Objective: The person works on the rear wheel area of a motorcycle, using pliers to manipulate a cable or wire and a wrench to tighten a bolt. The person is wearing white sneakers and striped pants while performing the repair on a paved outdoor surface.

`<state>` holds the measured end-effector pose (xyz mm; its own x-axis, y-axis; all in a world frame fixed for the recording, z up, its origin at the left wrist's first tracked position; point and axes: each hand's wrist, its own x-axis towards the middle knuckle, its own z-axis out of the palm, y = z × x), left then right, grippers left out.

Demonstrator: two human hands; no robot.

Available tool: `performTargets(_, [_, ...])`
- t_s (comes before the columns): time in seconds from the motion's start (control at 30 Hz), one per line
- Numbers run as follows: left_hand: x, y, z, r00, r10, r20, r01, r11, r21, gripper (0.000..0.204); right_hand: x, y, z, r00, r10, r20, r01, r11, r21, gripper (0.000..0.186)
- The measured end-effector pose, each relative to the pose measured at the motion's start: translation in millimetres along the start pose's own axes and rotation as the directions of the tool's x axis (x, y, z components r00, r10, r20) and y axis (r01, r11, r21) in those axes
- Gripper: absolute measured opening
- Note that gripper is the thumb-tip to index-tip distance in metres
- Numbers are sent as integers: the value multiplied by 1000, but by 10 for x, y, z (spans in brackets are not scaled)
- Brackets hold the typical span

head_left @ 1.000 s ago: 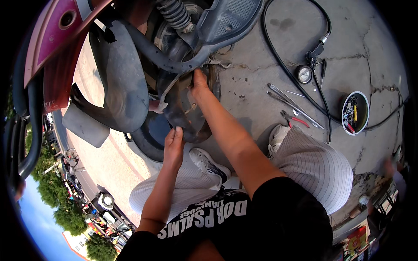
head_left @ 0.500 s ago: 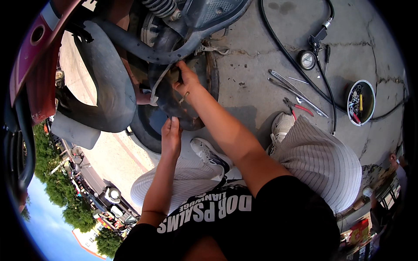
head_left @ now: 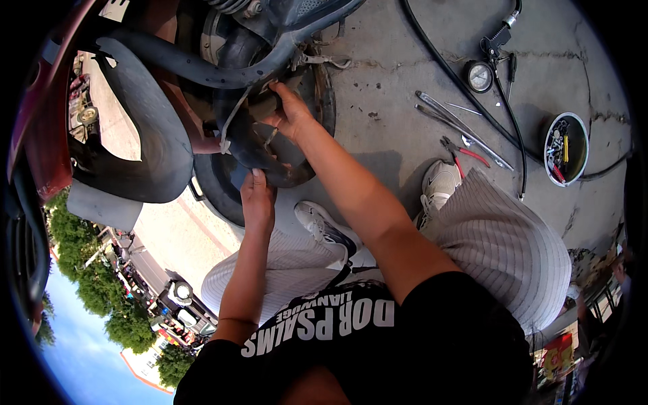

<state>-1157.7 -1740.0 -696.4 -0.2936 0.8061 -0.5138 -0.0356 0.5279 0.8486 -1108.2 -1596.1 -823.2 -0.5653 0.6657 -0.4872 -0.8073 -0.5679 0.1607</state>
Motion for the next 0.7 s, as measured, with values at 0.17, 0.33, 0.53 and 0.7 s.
performTargets(0.17, [10,-24,-48,997,68,-26,-67,997,43,45,72,-17,60,991,-13,-132,2,996,-84,31])
performTargets(0.33, [46,-57,-102,993,114,-27,-111,989,93,54,216,-41,15,979,-73,-190,45,988,-148,30])
performTargets(0.53, [95,-21,-43,992,124,-8,-123,988,90,52,286,-419,-198,966,-203,-160,155,950,-270,47])
performTargets(0.7, [55,69,15,976,191,106,-189,982,-26,57,-177,-382,-147,980,123,-159,-193,800,-568,43])
